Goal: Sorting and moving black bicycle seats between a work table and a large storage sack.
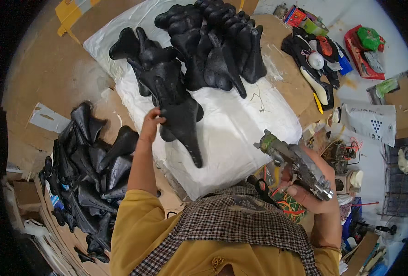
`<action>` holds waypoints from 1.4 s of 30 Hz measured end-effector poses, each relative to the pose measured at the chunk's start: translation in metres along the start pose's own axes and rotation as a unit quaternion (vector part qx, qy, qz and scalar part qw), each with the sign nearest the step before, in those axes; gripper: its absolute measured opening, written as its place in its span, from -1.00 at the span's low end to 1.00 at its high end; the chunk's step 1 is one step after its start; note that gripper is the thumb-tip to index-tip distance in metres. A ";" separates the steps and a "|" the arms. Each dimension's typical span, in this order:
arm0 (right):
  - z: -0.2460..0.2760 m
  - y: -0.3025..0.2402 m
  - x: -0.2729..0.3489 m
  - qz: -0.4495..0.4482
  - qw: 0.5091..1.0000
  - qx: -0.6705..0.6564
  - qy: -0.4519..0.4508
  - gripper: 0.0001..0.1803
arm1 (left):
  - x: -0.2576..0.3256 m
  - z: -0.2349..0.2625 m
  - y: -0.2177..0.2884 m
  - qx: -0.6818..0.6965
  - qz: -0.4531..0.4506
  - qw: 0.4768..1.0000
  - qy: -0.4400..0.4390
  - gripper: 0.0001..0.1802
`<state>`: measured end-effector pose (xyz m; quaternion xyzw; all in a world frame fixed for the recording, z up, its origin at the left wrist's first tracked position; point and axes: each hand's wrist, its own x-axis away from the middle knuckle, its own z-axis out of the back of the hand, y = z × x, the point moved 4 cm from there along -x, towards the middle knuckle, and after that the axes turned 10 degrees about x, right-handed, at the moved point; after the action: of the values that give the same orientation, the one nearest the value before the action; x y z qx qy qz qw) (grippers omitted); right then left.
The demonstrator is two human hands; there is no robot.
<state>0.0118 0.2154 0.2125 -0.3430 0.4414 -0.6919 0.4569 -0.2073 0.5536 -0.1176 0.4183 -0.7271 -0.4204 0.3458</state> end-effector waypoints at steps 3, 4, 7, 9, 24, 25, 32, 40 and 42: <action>0.001 0.005 0.006 0.039 0.998 0.048 -0.012 -0.32 | 0.012 -0.026 -0.005 -0.064 -0.017 0.997 -0.040 -0.75; 0.002 0.007 0.005 0.040 0.992 0.116 -0.042 -0.31 | 0.017 -0.033 -0.006 -0.055 0.012 0.996 -0.064 -0.74; -0.006 0.003 -0.001 0.077 0.988 0.121 -0.052 -0.32 | 0.033 -0.039 -0.009 -0.038 0.036 0.996 -0.072 -0.76; -0.009 -0.004 -0.001 0.037 0.996 0.074 -0.028 -0.32 | 0.040 -0.034 -0.010 -0.033 0.025 0.997 -0.059 -0.77; -0.020 -0.011 -0.029 0.015 0.986 0.143 -0.079 -0.36 | 0.144 0.175 0.120 0.342 -0.250 0.751 0.507 -0.23; -0.016 -0.015 -0.029 0.022 0.995 0.099 -0.011 -0.34 | 0.139 0.189 0.112 0.344 -0.250 0.749 0.508 -0.23; -0.011 -0.015 -0.024 0.033 0.997 0.049 -0.039 -0.28 | 0.000 0.132 0.064 0.145 -0.020 0.932 0.332 -0.62; -0.032 0.019 -0.028 -0.016 0.974 0.161 -0.156 -0.33 | -0.069 0.101 0.103 -0.350 -0.322 0.830 0.292 -0.51; -0.036 0.024 -0.031 -0.054 0.971 0.156 -0.173 -0.36 | -0.073 0.055 0.136 -0.580 -0.387 0.685 0.209 -0.49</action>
<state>-0.0006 0.2506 0.1746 -0.4053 0.2229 -0.7061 0.5361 -0.2671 0.6769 -0.0287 0.4551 -0.0204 -0.7565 0.4693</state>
